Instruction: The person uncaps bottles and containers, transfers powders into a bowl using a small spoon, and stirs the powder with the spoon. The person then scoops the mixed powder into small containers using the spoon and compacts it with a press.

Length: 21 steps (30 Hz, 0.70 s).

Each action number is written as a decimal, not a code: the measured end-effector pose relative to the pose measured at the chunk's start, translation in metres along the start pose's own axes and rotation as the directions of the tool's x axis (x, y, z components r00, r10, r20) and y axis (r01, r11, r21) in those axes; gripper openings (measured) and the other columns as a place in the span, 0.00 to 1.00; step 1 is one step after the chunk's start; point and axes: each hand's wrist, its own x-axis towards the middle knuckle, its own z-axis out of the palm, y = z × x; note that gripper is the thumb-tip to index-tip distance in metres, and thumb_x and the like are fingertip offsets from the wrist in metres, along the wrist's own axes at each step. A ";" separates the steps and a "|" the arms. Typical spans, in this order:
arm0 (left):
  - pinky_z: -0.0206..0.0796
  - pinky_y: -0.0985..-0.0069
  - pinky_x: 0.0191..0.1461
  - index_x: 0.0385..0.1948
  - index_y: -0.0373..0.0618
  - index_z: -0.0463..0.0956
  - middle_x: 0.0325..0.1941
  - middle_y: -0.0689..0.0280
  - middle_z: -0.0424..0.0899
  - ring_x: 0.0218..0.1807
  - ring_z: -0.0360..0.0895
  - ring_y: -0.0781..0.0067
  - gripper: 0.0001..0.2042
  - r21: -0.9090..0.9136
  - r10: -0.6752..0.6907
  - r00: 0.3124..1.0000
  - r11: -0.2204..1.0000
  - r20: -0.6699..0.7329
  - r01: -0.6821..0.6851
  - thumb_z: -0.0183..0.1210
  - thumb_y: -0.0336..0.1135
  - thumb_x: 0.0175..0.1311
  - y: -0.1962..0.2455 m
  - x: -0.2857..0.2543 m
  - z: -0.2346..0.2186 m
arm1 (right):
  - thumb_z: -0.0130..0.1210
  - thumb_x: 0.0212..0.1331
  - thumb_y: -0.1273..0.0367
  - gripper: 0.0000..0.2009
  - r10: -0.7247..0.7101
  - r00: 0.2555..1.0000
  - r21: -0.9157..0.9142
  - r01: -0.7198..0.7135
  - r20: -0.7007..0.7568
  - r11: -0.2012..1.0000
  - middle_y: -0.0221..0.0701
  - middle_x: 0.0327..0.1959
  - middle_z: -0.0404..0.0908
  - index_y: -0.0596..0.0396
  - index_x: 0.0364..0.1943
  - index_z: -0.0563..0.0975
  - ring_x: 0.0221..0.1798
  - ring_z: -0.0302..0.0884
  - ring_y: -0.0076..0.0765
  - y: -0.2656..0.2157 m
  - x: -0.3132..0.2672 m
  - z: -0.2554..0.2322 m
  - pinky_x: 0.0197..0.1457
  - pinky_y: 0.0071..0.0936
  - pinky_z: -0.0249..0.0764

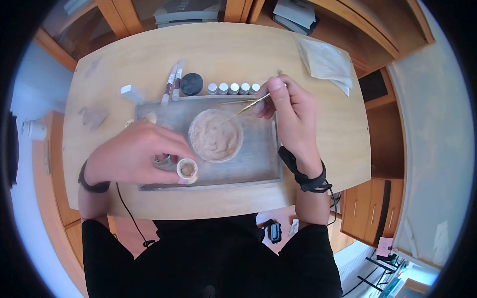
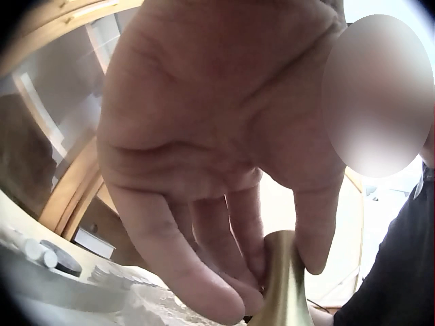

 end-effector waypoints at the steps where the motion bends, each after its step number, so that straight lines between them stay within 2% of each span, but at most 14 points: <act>1: 0.75 0.69 0.41 0.42 0.45 0.88 0.38 0.61 0.89 0.37 0.85 0.60 0.12 0.052 -0.024 1.000 0.998 -0.019 0.025 0.72 0.36 0.57 -0.001 -0.001 0.001 | 0.47 0.83 0.59 0.19 0.032 0.999 -0.011 -0.032 0.017 0.999 0.28 0.27 0.84 0.59 0.39 0.81 0.30 0.80 0.19 0.000 0.000 0.000 0.35 0.19 0.73; 3: 0.74 0.68 0.39 0.40 0.45 0.88 0.36 0.59 0.88 0.36 0.85 0.59 0.12 0.121 -0.021 0.999 0.992 -0.041 0.026 0.72 0.38 0.57 -0.006 0.000 0.004 | 0.48 0.82 0.59 0.19 0.063 0.997 -0.024 -0.062 0.032 0.998 0.27 0.27 0.84 0.59 0.39 0.81 0.30 0.79 0.18 0.000 0.001 0.001 0.35 0.18 0.73; 5: 0.72 0.67 0.38 0.39 0.44 0.87 0.34 0.58 0.87 0.35 0.84 0.57 0.12 0.188 -0.021 0.998 0.982 -0.062 0.032 0.71 0.39 0.57 -0.009 0.000 0.007 | 0.49 0.82 0.60 0.18 0.174 0.981 -0.085 -0.167 0.082 0.982 0.27 0.27 0.84 0.60 0.39 0.82 0.30 0.79 0.17 -0.003 0.002 0.003 0.36 0.18 0.74; 7: 0.70 0.65 0.36 0.37 0.42 0.87 0.30 0.57 0.86 0.33 0.84 0.55 0.12 0.254 -0.036 0.994 0.965 -0.100 0.060 0.70 0.40 0.58 -0.011 0.001 0.009 | 0.49 0.81 0.60 0.18 0.202 0.973 -0.081 -0.194 0.110 0.978 0.27 0.27 0.84 0.60 0.39 0.82 0.30 0.79 0.17 -0.004 0.002 0.006 0.36 0.17 0.74; 11: 0.69 0.64 0.36 0.37 0.42 0.87 0.28 0.57 0.85 0.32 0.83 0.55 0.13 0.234 -0.106 0.991 0.964 -0.086 0.123 0.70 0.41 0.59 -0.006 0.003 0.008 | 0.50 0.81 0.59 0.19 0.244 0.948 -0.082 -0.231 0.207 0.969 0.28 0.27 0.85 0.60 0.38 0.82 0.29 0.79 0.16 0.000 0.003 0.003 0.35 0.17 0.76; 14: 0.68 0.64 0.35 0.38 0.41 0.87 0.26 0.57 0.84 0.31 0.82 0.54 0.13 0.228 -0.132 0.986 0.962 -0.102 0.152 0.70 0.41 0.59 -0.006 0.005 0.010 | 0.50 0.81 0.58 0.19 0.298 0.928 -0.057 -0.292 0.222 0.955 0.30 0.28 0.86 0.60 0.38 0.82 0.29 0.81 0.18 0.002 0.006 -0.001 0.35 0.17 0.77; 21: 0.68 0.63 0.35 0.39 0.42 0.88 0.27 0.57 0.84 0.31 0.82 0.53 0.13 0.265 -0.103 0.985 0.955 -0.137 0.137 0.70 0.42 0.60 -0.009 0.004 0.015 | 0.49 0.81 0.58 0.19 0.255 0.950 0.036 -0.266 0.181 0.963 0.32 0.28 0.87 0.60 0.40 0.82 0.28 0.84 0.21 0.001 0.006 -0.010 0.34 0.19 0.79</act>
